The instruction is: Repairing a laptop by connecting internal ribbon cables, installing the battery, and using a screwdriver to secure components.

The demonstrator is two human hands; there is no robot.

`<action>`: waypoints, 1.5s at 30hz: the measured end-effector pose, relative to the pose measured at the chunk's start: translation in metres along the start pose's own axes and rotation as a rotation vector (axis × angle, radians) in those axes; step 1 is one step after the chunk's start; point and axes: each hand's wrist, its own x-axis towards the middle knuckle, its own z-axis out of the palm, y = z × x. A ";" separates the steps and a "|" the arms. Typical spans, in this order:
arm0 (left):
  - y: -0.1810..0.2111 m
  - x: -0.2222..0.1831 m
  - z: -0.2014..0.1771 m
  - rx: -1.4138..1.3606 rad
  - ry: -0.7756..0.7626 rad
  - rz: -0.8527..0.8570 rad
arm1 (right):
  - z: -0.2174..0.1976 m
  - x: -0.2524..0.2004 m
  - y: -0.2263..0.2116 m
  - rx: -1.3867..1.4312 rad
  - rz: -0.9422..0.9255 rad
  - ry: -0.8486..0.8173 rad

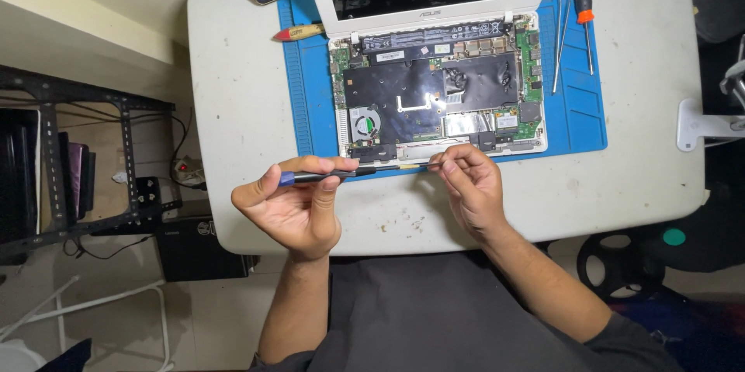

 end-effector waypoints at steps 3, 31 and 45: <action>0.001 0.010 0.007 -0.022 -0.051 0.025 | 0.006 0.009 -0.020 -0.218 -0.239 -0.139; -0.076 0.074 0.174 0.156 -0.564 0.071 | -0.070 0.089 -0.106 -1.291 -0.675 -0.250; -0.082 0.066 0.173 0.188 -0.598 0.086 | -0.080 0.093 -0.099 -1.316 -0.627 -0.258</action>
